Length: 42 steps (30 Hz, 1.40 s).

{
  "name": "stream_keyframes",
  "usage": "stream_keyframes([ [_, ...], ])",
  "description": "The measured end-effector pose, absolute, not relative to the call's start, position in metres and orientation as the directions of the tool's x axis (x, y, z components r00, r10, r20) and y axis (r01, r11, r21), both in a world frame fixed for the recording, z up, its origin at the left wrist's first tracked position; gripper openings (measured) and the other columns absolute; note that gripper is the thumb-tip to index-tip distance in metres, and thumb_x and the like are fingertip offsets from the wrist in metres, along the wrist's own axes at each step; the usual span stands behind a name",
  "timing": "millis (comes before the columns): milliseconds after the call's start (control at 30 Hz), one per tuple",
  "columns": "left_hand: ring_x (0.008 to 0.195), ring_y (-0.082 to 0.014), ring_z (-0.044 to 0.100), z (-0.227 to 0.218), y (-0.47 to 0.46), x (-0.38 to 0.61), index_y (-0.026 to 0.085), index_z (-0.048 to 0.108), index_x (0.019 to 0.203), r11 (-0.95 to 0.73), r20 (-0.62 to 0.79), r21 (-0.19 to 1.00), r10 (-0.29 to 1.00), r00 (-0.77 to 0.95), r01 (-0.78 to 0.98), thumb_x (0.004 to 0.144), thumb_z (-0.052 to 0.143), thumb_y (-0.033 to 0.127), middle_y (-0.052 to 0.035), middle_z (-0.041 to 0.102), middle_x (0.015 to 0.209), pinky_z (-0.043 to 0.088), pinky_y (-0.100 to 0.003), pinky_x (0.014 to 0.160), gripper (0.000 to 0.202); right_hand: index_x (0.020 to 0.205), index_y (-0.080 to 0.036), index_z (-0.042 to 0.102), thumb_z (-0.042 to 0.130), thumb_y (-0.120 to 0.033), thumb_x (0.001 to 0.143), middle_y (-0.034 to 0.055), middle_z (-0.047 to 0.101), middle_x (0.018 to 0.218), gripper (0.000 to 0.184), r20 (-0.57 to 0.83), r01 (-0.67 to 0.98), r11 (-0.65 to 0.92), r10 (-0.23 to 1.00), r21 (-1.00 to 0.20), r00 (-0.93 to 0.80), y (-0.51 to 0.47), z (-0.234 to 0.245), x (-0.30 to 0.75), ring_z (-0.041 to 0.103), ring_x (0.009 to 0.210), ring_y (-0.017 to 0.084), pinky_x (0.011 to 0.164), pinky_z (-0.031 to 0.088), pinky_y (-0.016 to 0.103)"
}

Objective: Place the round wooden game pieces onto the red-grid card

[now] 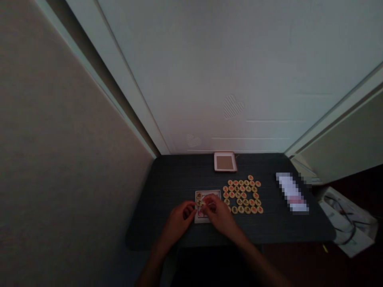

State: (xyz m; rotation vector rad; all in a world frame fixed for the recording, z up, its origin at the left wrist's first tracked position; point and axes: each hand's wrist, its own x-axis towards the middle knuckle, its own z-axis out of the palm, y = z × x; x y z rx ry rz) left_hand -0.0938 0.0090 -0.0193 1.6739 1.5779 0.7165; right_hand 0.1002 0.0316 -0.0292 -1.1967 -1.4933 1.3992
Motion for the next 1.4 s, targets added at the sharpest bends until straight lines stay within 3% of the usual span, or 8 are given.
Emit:
stream_keyframes([
  [233, 0.076, -0.0176, 0.068, -0.023, 0.009, -0.094, 0.023, 0.069, 0.101, -0.007, -0.079, 0.785, 0.991, 0.112, 0.62, 0.09, 0.059, 0.034, -0.0018, 0.074, 0.087, 0.053, -0.028, 0.074, 0.018, 0.099, -0.021, 0.069, 0.062, -0.023, 0.09, 0.0032, 0.073, 0.094, 0.011, -0.041, 0.336, 0.065, 0.954, -0.94, -0.298, 0.033, -0.033, 0.098, 0.071, 0.083, 0.018, 0.081, 0.055, 0.03],
  [500, 0.076, -0.0178, 0.068, -0.026, 0.009, -0.094, 0.023, 0.069, 0.101, -0.013, -0.072, 0.782, 0.991, 0.112, 0.624, 0.091, 0.058, 0.035, -0.0023, 0.074, 0.087, 0.053, -0.029, 0.074, 0.019, 0.09, -0.02, 0.071, 0.064, -0.015, 0.087, 0.0036, 0.077, 0.085, 0.009, -0.133, 0.39, 0.002, 0.938, -0.921, -0.32, 0.036, -0.035, 0.094, 0.074, 0.079, 0.019, 0.075, 0.056, 0.027],
  [800, 0.077, -0.0175, 0.068, -0.028, 0.009, -0.093, 0.024, 0.07, 0.1, -0.035, -0.043, 0.772, 0.993, 0.107, 0.635, 0.091, 0.059, 0.034, -0.0016, 0.074, 0.088, 0.053, -0.028, 0.073, 0.018, 0.089, -0.018, 0.072, 0.065, -0.014, 0.086, 0.0043, 0.075, 0.088, 0.009, -0.121, 0.449, 0.02, 0.952, -0.893, -0.282, 0.039, -0.039, 0.09, 0.072, 0.081, 0.018, 0.077, 0.054, 0.027],
  [1067, 0.079, -0.0182, 0.069, -0.025, 0.009, -0.092, 0.024, 0.07, 0.1, -0.021, -0.057, 0.781, 0.993, 0.104, 0.624, 0.091, 0.058, 0.035, -0.0025, 0.074, 0.09, 0.054, -0.029, 0.075, 0.019, 0.085, -0.019, 0.069, 0.065, -0.015, 0.086, 0.0017, 0.073, 0.078, 0.005, -0.115, 0.473, 0.037, 0.951, -0.88, -0.288, 0.037, -0.037, 0.088, 0.07, 0.073, 0.017, 0.069, 0.053, 0.024],
  [1400, 0.081, -0.0193, 0.069, -0.022, 0.009, -0.092, 0.024, 0.07, 0.101, -0.023, -0.06, 0.776, 0.992, 0.111, 0.63, 0.091, 0.058, 0.034, -0.0037, 0.074, 0.092, 0.055, -0.031, 0.078, 0.019, 0.085, -0.02, 0.068, 0.063, -0.012, 0.086, 0.0035, 0.072, 0.084, 0.01, -0.072, 0.537, 0.085, 0.961, -0.839, -0.265, 0.034, -0.036, 0.084, 0.068, 0.078, 0.018, 0.075, 0.051, 0.027],
])
